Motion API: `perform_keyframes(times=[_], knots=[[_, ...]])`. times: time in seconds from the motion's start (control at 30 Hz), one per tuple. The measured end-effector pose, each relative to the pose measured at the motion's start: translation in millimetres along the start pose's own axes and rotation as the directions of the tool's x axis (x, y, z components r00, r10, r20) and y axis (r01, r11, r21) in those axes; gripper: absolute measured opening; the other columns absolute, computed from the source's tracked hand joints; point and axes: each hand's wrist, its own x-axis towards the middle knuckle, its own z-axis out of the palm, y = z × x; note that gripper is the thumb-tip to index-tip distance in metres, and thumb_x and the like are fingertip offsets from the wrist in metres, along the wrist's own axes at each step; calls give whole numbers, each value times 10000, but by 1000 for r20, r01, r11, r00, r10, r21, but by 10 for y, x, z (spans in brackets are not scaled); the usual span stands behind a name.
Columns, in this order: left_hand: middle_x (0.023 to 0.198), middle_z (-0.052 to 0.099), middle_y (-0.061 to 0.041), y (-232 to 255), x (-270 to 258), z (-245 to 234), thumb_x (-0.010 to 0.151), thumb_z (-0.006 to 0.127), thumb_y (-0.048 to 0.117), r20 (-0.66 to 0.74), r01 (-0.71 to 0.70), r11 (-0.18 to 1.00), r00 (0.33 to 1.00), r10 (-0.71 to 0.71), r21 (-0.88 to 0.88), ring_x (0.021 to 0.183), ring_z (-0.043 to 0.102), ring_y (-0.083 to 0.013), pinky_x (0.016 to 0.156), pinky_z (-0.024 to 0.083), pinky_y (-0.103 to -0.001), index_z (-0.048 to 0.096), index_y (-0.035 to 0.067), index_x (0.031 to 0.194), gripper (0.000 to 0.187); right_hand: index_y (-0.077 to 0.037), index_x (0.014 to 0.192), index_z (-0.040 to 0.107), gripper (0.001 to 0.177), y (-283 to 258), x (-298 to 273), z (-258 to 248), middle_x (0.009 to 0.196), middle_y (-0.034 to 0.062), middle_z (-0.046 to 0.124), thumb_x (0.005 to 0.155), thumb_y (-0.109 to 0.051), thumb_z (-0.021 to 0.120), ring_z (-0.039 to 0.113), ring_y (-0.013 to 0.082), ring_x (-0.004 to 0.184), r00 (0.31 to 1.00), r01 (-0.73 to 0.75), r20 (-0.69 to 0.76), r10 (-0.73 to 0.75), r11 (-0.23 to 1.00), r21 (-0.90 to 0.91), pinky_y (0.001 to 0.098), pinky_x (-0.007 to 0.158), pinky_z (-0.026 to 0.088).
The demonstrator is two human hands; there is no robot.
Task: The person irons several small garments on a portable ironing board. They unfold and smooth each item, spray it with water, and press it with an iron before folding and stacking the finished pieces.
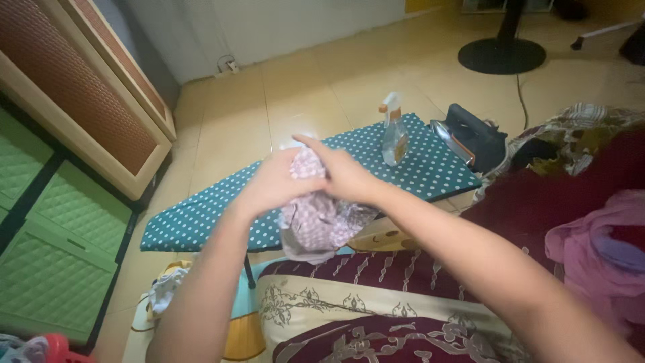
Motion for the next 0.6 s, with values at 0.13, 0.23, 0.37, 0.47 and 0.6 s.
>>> perform_keyframes(times=[0.13, 0.23, 0.37, 0.47, 0.6], knots=[[1065, 739, -228, -232, 169, 81, 744, 799, 212, -233, 229, 901, 961, -149, 368, 999, 699, -352, 874, 559, -446, 694, 36, 1228, 525, -64, 1486, 536, 620, -116, 58, -18, 1319, 166, 728, 869, -10, 561, 719, 231, 1204, 966, 174, -235, -110, 946, 273, 328, 1041, 542], [1144, 748, -199, -511, 300, 162, 809, 673, 85, -302, 234, 970, 931, -203, 71, 1077, 710, -325, 917, 574, -417, 712, 48, 1239, 433, -29, 1456, 511, 547, -138, 24, -24, 1339, 238, 674, 953, 57, 706, 648, 330, 1252, 885, 466, -155, -440, 840, 276, 392, 1064, 493], [1163, 727, -174, -462, 316, 262, 804, 623, 55, -221, -9, 503, 905, -364, -864, 1041, 736, -288, 858, 623, -397, 617, 16, 1262, 459, -128, 1422, 536, 746, -15, 107, -245, 1160, 176, 711, 713, 66, 663, 728, 296, 924, 983, -73, -175, 62, 996, -55, 353, 847, 566], [1171, 718, -173, -193, 183, 378, 857, 698, 84, -176, -28, 688, 973, -146, -726, 1021, 738, -261, 847, 597, -355, 600, 7, 1293, 454, -69, 1367, 612, 628, 151, 179, -416, 1188, 201, 729, 762, 99, 639, 729, 283, 1059, 915, 62, -393, -92, 994, -88, 343, 933, 556], [992, 767, -230, -94, 238, 327, 853, 900, 358, -259, 343, 915, 922, -286, 212, 902, 758, -286, 825, 566, -338, 642, 36, 1325, 626, -57, 1383, 592, 522, 204, 131, -390, 1232, 155, 740, 870, 36, 607, 712, 229, 1147, 950, 148, -310, -47, 938, 313, 303, 992, 554]])
